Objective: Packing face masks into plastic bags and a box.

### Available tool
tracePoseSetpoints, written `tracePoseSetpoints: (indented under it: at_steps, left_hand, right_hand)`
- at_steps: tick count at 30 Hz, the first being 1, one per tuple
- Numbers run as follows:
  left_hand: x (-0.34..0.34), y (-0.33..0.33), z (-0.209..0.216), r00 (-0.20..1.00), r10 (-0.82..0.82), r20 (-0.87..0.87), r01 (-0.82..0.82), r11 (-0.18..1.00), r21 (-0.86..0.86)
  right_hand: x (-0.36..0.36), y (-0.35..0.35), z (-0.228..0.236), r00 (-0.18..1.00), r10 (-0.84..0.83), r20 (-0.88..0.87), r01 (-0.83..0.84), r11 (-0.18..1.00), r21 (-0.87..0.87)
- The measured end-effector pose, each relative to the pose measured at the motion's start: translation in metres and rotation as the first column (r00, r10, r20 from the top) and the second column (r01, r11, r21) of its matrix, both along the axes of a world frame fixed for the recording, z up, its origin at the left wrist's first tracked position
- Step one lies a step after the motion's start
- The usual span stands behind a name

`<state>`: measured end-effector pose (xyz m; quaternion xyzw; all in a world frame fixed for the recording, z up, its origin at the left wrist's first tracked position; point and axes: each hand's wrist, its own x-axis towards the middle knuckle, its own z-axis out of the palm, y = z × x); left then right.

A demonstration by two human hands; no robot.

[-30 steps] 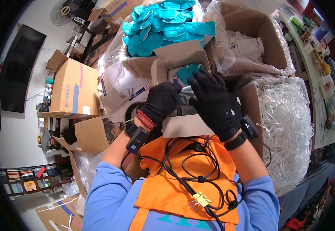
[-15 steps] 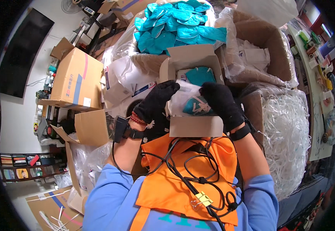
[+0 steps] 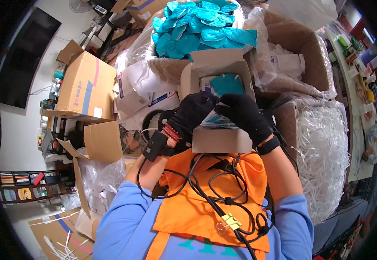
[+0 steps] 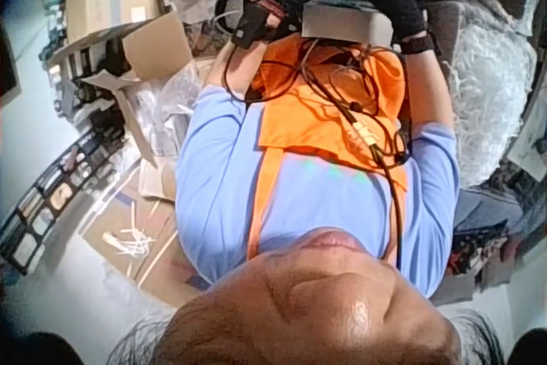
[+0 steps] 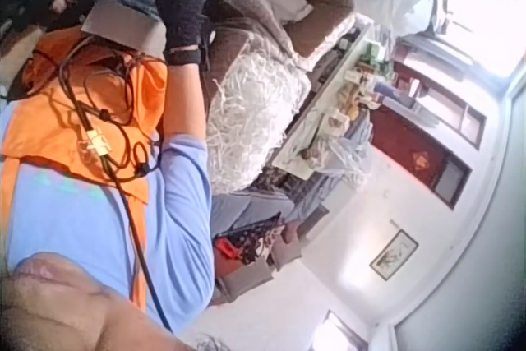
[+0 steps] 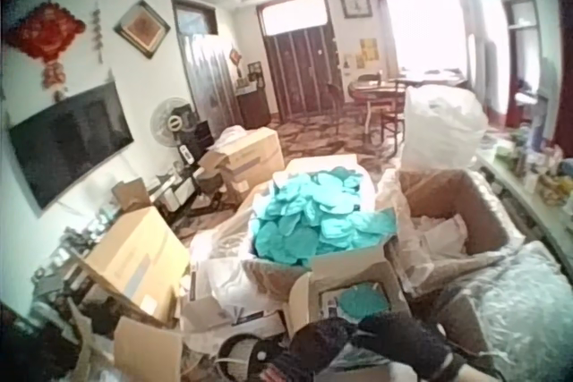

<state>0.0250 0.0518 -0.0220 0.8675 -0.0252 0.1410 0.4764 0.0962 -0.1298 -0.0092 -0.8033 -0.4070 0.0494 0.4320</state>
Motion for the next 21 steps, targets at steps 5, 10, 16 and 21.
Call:
tracePoseSetpoints:
  at_steps: [5,10,16,21]
  left_hand:
    - [0.009,-0.005,-0.015,0.991,0.050,0.126,-0.079,0.970,0.232]
    - [0.019,-0.006,-0.041,0.969,0.001,0.247,-0.129,0.853,0.506]
    - [0.050,0.015,-0.059,0.968,0.246,-0.044,-0.144,0.695,0.705]
    - [0.058,0.018,-0.039,0.949,0.264,-0.169,-0.103,0.771,0.629]
  right_hand:
    - [-0.009,0.010,-0.004,0.961,-0.082,0.264,0.121,0.983,-0.136]
    - [-0.031,0.010,0.013,0.884,0.070,0.462,0.036,0.976,-0.216]
    - [-0.068,0.000,0.052,0.843,0.235,0.483,-0.118,0.958,-0.260]
    - [-0.041,-0.004,0.043,0.827,0.047,0.560,0.143,0.946,-0.292]
